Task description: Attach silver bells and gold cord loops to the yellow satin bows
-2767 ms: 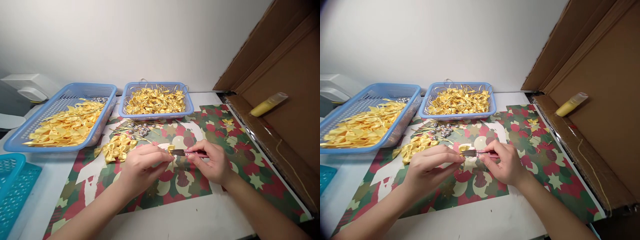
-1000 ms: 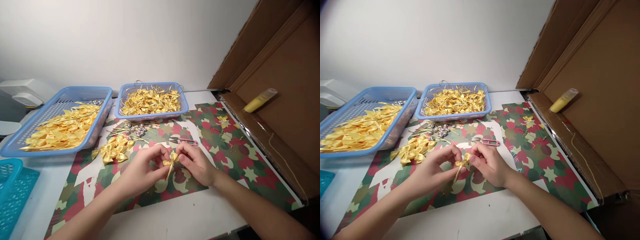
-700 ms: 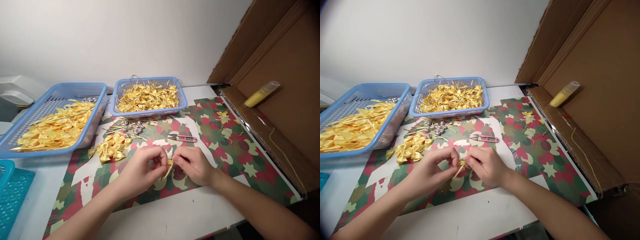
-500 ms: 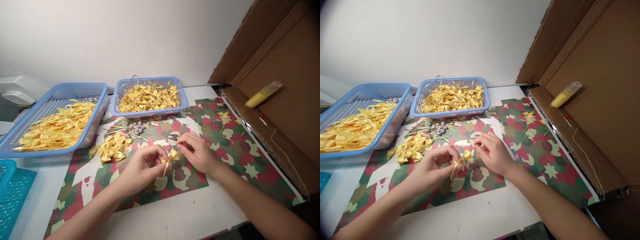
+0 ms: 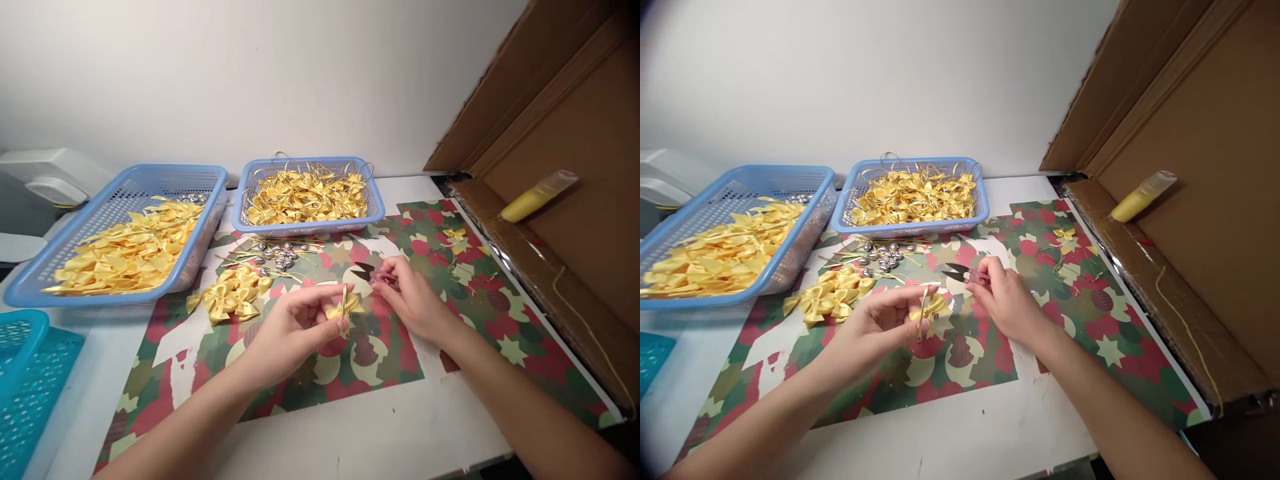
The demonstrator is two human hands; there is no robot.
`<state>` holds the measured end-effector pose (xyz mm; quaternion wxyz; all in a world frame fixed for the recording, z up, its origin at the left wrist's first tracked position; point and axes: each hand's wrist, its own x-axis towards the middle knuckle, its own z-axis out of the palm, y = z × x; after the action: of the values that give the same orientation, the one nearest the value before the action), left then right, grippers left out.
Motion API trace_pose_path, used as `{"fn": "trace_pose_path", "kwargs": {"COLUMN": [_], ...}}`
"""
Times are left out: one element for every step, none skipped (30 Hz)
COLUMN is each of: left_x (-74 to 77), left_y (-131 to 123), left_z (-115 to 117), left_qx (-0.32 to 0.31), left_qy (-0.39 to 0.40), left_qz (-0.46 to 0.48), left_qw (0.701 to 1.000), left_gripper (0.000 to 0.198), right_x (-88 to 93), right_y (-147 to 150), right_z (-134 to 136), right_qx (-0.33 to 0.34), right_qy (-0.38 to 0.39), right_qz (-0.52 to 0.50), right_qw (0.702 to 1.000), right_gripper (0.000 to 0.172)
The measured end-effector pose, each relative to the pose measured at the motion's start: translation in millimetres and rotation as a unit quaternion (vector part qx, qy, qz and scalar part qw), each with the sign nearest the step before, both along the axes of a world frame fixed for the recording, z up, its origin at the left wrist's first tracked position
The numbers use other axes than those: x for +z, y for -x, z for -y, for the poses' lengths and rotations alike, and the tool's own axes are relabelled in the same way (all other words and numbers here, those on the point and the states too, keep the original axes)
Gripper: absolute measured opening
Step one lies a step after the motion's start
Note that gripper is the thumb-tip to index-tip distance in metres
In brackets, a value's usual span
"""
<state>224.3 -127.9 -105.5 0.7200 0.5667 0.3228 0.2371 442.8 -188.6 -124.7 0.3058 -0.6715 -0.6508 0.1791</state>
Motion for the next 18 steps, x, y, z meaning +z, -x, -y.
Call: {"fn": "trace_pose_path", "kwargs": {"left_x": [-0.1, -0.1, 0.1, 0.6, 1.3, 2.4, 3.8, 5.2, 6.6, 7.9, 8.9, 9.8, 10.4, 10.8, 11.2, 11.5, 11.8, 12.0], "left_y": [0.3, 0.6, 1.0, 1.3, 1.6, 1.8, 2.0, 2.1, 2.1, 2.1, 2.1, 2.2, 2.2, 2.3, 2.3, 2.4, 2.4, 2.4], "left_z": [-0.7, -1.4, -2.0, -2.6, -2.9, -3.0, -2.8, -2.3, -1.5, -0.4, 0.8, 2.2, 3.7, 5.1, 6.4, 7.6, 8.5, 9.1], "left_qx": [0.010, 0.019, 0.027, 0.035, 0.041, 0.047, 0.054, 0.061, 0.068, 0.074, 0.078, 0.079, 0.080, 0.080, 0.080, 0.080, 0.081, 0.082], "left_qy": [-0.008, -0.017, -0.027, -0.038, -0.052, -0.069, -0.091, -0.115, -0.143, -0.173, -0.202, -0.231, -0.259, -0.286, -0.313, -0.339, -0.363, -0.383], "left_qz": [0.008, 0.014, 0.017, 0.014, 0.009, -0.001, -0.015, -0.034, -0.056, -0.078, -0.099, -0.117, -0.129, -0.135, -0.138, -0.138, -0.136, -0.134], "left_qw": [1.000, 1.000, 0.999, 0.999, 0.998, 0.996, 0.994, 0.991, 0.986, 0.979, 0.971, 0.963, 0.954, 0.945, 0.936, 0.927, 0.918, 0.910], "left_gripper": [0.037, 0.037, 0.038, 0.038, 0.037, 0.037, 0.036, 0.036, 0.035, 0.034, 0.034, 0.033, 0.033, 0.033, 0.032, 0.032, 0.032, 0.032], "right_x": [3.6, 7.2, 10.5, 13.2, 15.1, 16.2, 16.5, 16.1, 15.2, 14.0, 12.7, 11.4, 10.3, 9.3, 8.5, 7.8, 7.2, 6.6], "right_y": [-1.3, -2.3, -2.9, -3.1, -2.6, -1.6, -0.2, 1.6, 3.6, 5.7, 7.7, 9.6, 11.3, 12.8, 14.0, 15.1, 15.9, 16.5], "right_z": [2.1, 4.1, 6.0, 7.6, 8.9, 9.8, 10.5, 10.8, 11.0, 11.1, 11.2, 11.2, 11.2, 11.3, 11.4, 11.4, 11.5, 11.5], "right_qx": [0.007, 0.011, 0.013, 0.018, 0.026, 0.035, 0.043, 0.050, 0.054, 0.056, 0.057, 0.058, 0.059, 0.060, 0.061, 0.063, 0.065, 0.068], "right_qy": [-0.012, -0.028, -0.050, -0.073, -0.095, -0.117, -0.136, -0.155, -0.173, -0.191, -0.207, -0.221, -0.232, -0.241, -0.247, -0.252, -0.254, -0.255], "right_qz": [-0.021, -0.030, -0.028, -0.018, -0.003, 0.014, 0.031, 0.046, 0.059, 0.069, 0.075, 0.078, 0.080, 0.081, 0.082, 0.082, 0.081, 0.081], "right_qw": [1.000, 0.999, 0.998, 0.997, 0.995, 0.992, 0.989, 0.986, 0.982, 0.978, 0.974, 0.970, 0.968, 0.965, 0.964, 0.962, 0.962, 0.961], "right_gripper": [0.008, 0.008, 0.008, 0.009, 0.011, 0.012, 0.013, 0.015, 0.016, 0.018, 0.019, 0.020, 0.021, 0.021, 0.021, 0.021, 0.022, 0.021]}}
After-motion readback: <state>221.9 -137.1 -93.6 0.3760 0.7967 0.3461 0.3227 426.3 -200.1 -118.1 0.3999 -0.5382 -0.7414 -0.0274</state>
